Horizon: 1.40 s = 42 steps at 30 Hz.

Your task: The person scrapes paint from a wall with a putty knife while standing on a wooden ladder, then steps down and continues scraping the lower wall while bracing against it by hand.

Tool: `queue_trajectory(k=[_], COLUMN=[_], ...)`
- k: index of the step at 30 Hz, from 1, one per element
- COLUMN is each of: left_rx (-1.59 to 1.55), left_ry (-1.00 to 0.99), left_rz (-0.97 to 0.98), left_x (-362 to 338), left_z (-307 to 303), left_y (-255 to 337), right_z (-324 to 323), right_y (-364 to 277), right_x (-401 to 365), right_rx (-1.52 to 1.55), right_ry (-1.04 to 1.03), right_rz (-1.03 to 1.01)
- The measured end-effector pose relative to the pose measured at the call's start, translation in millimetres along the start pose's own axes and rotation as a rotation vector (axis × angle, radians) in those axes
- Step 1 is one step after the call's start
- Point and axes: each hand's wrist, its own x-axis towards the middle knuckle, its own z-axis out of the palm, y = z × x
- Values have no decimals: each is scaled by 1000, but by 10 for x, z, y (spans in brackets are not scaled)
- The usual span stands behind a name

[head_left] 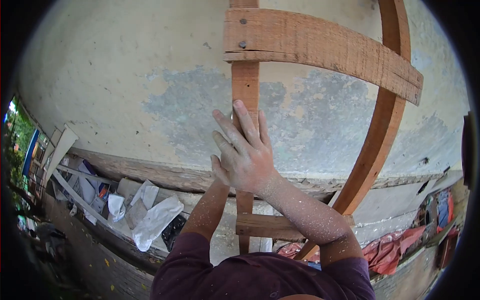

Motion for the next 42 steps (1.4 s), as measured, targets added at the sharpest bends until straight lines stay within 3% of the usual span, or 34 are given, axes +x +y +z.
queue_trajectory(k=[7, 9, 10, 12, 14, 16, 18, 19, 20, 22, 23, 27, 30, 32, 34, 36, 38, 40, 42], left_rx=[-43, -64, -71, -84, -89, -90, -84, -14, -15, -31, -37, -41, -33, -21, -11, -2, 42, -52, -153], left_ry=[130, 121, 110, 94, 79, 71, 65, -22, -23, -19, -21, -50, -69, -84, -92, -90, 62, 65, 67], left_rz=[-12, 14, 30, 71, 111, 139, 142, -47, -45, 9, 31, 107, 144, 172, 199, 204, 388, 339, 290], left_x=[-121, -121, -127, -85, -14, 36, 0, -8, 0, 23, 37, 117, 169, 205, 226, 190, 69, 28, 22], left_z=[156, 280, 329, 427, 506, 528, 523, 560, 566, 569, 569, 531, 496, 462, 441, 443, 522, 490, 447], left_y=[-80, -32, -15, 21, 33, 12, -18, 0, -7, -14, -21, -14, -31, -32, -62, -143, -298, -147, -40], right_z=[-43, -94, -90, -7, 269, 618, 940, 957, 976, 839, 840, 1015, 1006, 1046, 1172, 1405, 1332, 1260, 1187], right_y=[47, 108, 160, 368, 646, 936, 1179, 1214, 1213, 1157, 1203, 1242, 1391, 1434, 1368, 1324, 1276, 1258, 1308], right_x=[-31, -90, -130, -218, -383, -596, -786, -768, -773, -597, -594, -601, -398, -322, -378, -487, -485, -432, -336], right_rx=[-71, 211, 196, 423, 342, 319, 514, 702, 701, 1009, 1009, 1053, 1257, 1290, 1203, 1081, 1127, 1166, 865], right_ry=[31, 220, 234, 624, 532, 179, 138, 91, 94, 155, 33, 61, 124, 179, 156, 361, 306, 254, 244], right_rz=[-20, -55, -34, 223, 596, 1122, 1250, 1347, 1348, 1274, 1250, 1234, 1235, 1132, 1134, 1085, 1130, 1177, 1147])
